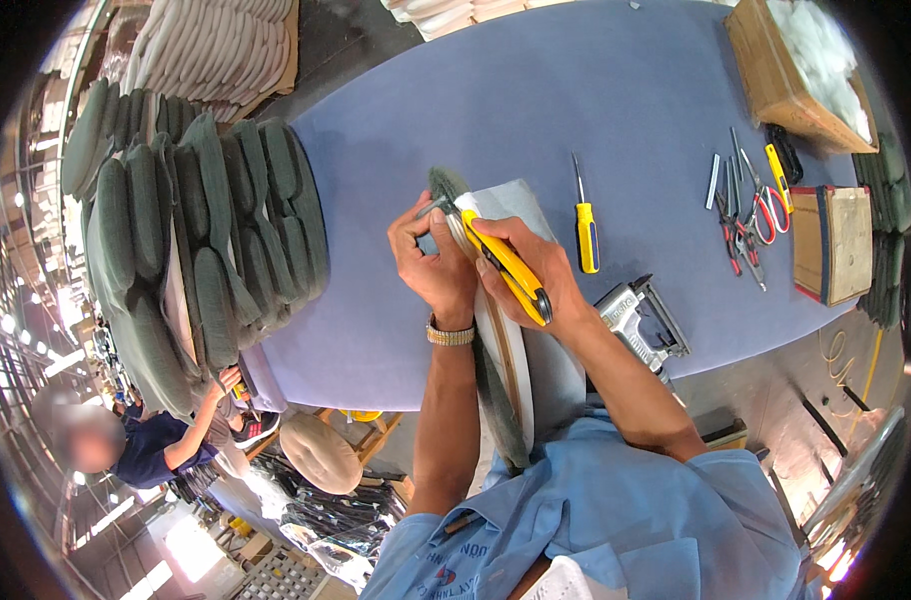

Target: The person assembles green fabric cushions by folding the fabric over a foam insert, stapling the edges with a pneumatic stapler, and trimming excess fabric with a utility knife. The person repeats this process for multiple cushions, stacking finished units on the table.

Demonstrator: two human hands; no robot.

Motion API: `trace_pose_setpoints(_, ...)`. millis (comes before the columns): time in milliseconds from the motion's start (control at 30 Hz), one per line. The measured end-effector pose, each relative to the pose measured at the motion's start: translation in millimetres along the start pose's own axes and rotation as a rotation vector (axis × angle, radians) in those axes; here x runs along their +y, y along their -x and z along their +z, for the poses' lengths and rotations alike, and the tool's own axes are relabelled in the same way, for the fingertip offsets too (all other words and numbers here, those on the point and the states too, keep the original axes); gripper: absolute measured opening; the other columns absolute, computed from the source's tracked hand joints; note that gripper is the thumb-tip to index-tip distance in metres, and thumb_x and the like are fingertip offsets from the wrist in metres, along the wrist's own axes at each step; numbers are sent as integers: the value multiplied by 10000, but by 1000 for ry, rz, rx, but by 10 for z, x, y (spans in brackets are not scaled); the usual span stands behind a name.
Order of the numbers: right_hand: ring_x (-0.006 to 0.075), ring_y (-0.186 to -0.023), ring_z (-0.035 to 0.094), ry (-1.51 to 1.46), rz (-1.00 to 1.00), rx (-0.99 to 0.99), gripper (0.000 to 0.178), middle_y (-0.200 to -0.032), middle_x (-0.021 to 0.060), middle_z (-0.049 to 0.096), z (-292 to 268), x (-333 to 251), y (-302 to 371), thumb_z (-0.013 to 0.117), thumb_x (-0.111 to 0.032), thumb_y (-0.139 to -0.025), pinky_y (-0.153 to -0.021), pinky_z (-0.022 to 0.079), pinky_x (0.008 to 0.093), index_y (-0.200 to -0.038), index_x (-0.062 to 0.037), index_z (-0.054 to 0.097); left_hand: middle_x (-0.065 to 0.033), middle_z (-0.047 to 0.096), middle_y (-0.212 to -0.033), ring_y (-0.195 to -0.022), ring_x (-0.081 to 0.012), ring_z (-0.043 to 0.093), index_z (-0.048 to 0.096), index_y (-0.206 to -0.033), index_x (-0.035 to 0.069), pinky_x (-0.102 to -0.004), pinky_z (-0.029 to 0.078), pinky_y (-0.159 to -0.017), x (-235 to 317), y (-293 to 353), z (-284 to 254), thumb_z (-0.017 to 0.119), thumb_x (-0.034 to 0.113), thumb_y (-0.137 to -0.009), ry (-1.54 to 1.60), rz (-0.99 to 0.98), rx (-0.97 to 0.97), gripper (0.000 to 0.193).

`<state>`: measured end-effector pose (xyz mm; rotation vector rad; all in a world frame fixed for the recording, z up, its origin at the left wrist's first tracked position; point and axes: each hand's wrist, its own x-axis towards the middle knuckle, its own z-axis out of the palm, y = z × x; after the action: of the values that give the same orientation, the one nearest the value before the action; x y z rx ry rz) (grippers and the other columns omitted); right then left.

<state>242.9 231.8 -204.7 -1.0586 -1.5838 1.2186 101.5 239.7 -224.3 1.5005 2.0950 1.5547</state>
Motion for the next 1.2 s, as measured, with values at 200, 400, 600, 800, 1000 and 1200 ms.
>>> trace_pose_setpoints(200, 335, -844, 678, -12, -24, -7, 419, -938, 121, 675, -23, 17, 9, 696, -102, -906, -761, 561, 415, -1300, -121, 554, -170, 691, -1125, -1047, -243, 702, 574, -1013, -16, -343, 564, -860, -15, 27, 42, 608, 42, -1006, 170, -169, 161, 68)
trace_pose_setpoints(400, 327, -857, 672, -17, -222, 69, 510, -926, 114, 677, 31, 109, -26, 717, -53, -862, -758, 562, 412, -1344, -113, 560, -167, 688, -1110, -893, -167, 675, 575, -1065, -41, -288, 566, -778, -47, -43, -104, 601, 67, -1024, 192, -418, 328, 118)
trace_pose_setpoints(600, 214, -808, 709, -63, -260, 147, 394, -1001, 122, 709, 68, 169, 45, 686, -63, -951, -742, 565, 316, -1332, -56, 587, -121, 691, -1094, -948, -166, 655, 633, -1150, -40, -295, 531, -870, -80, -174, -213, 624, 102, -1018, 197, -442, 38, 194)
trace_pose_setpoints(800, 175, -886, 711, -159, -58, 151, 381, -1140, 119, 699, 12, 151, -22, 668, -123, -995, -793, 578, 306, -1358, -60, 573, -123, 693, -1109, -1009, -212, 628, 705, -1195, -4, -331, 497, -916, 58, -215, -123, 725, 117, -953, -122, -134, -102, 271)
trace_pose_setpoints(1000, 144, -933, 696, -173, -68, 110, 391, -1229, 121, 657, -55, 204, -119, 657, -156, -1019, -819, 573, 294, -1379, -33, 564, -129, 722, -1134, -1033, -262, 669, 756, -1066, 30, -359, 537, -890, 96, -60, -180, 779, 15, -861, -193, 26, -140, 206)
trace_pose_setpoints(1200, 214, -1001, 716, -237, -89, 109, 379, -1267, 155, 666, -27, 184, -202, 680, -126, -989, -855, 578, 318, -1342, -25, 585, -181, 722, -1224, -1095, -305, 706, 702, -1035, 23, -371, 574, -890, 90, -26, -178, 720, -35, -886, -250, 182, -169, 160)
